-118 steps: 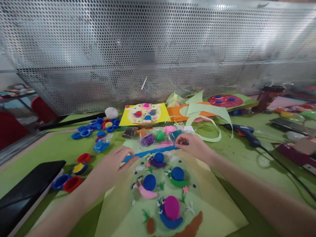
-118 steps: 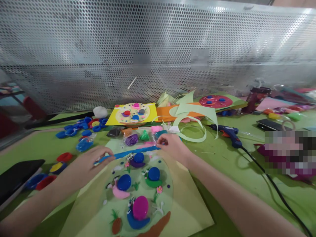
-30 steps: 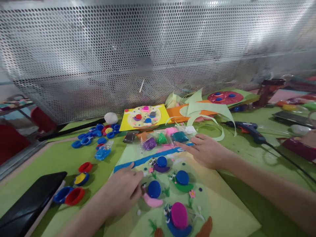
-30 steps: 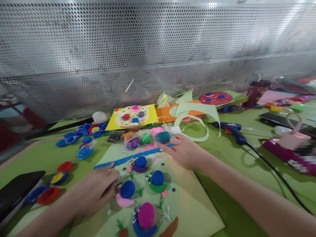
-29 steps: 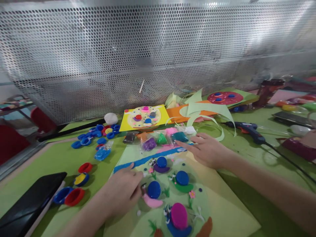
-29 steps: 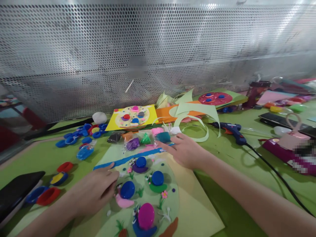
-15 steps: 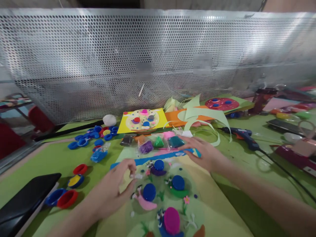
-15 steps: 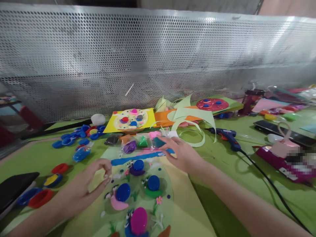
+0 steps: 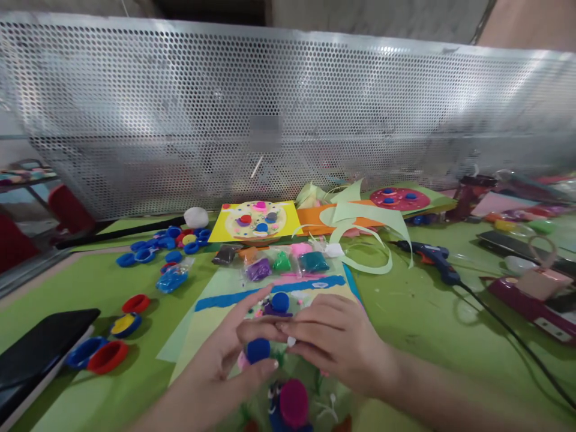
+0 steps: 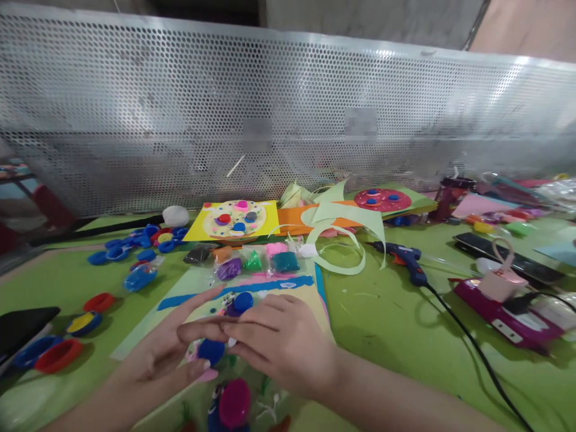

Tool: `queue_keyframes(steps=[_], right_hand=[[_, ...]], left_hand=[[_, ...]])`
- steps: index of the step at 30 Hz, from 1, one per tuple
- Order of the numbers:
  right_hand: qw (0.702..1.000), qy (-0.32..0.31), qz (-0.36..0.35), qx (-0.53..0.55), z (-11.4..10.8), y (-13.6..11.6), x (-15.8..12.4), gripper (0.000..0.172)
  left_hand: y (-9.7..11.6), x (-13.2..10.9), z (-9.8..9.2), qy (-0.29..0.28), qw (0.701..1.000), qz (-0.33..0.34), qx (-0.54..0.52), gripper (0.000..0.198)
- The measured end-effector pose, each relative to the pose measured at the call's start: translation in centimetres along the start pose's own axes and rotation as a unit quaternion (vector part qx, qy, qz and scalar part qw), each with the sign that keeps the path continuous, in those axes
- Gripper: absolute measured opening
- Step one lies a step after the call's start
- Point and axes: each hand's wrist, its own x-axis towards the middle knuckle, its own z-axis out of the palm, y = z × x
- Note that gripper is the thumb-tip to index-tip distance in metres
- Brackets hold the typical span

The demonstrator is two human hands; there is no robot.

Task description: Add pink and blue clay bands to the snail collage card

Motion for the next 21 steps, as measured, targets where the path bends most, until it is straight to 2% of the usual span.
queue_keyframes(steps=[3, 6, 9, 10, 12, 14, 17, 21], right_hand=[[1.0, 0.013, 0.001, 0.019, -0.3, 0.0, 0.2, 0.013], [0.995, 0.039, 0.056, 0.069, -0.8, 1.0, 0.2, 0.016], [0.984, 0.021, 0.174, 0.043, -1.1, 3.2, -0.2, 0.017], [0.976, -0.004, 0.217, 0.027, -1.1, 4.0, -0.5, 0.016], [0.965, -0.054, 0.255, -0.005, -0.9, 5.6, -1.0, 0.016], [0.963, -0.088, 0.248, -0.049, -0.5, 6.9, -1.6, 0.02], [0.963, -0.129, 0.206, -0.116, -0.3, 7.8, -2.1, 0.026], [0.956, -0.169, 0.154, -0.182, -0.4, 7.8, -2.2, 0.026]], left_hand=[[0.1, -0.3, 0.0, -0.008, 0.999, 0.007, 0.032, 0.069], [0.5, -0.6, -0.6, -0.003, 0.985, 0.024, 0.171, 0.058], [0.6, -0.2, -2.0, 0.031, 0.937, 0.066, 0.341, 0.041], [0.4, 0.1, -2.7, 0.052, 0.915, 0.081, 0.392, 0.041], [-0.2, 1.1, -4.2, 0.092, 0.869, 0.088, 0.478, 0.046], [-1.0, 2.0, -5.6, 0.11, 0.831, 0.073, 0.54, 0.045], [-1.9, 2.8, -6.8, 0.091, 0.805, 0.038, 0.585, 0.039], [-1.7, 2.1, -6.0, 0.047, 0.787, 0.029, 0.615, 0.041]])
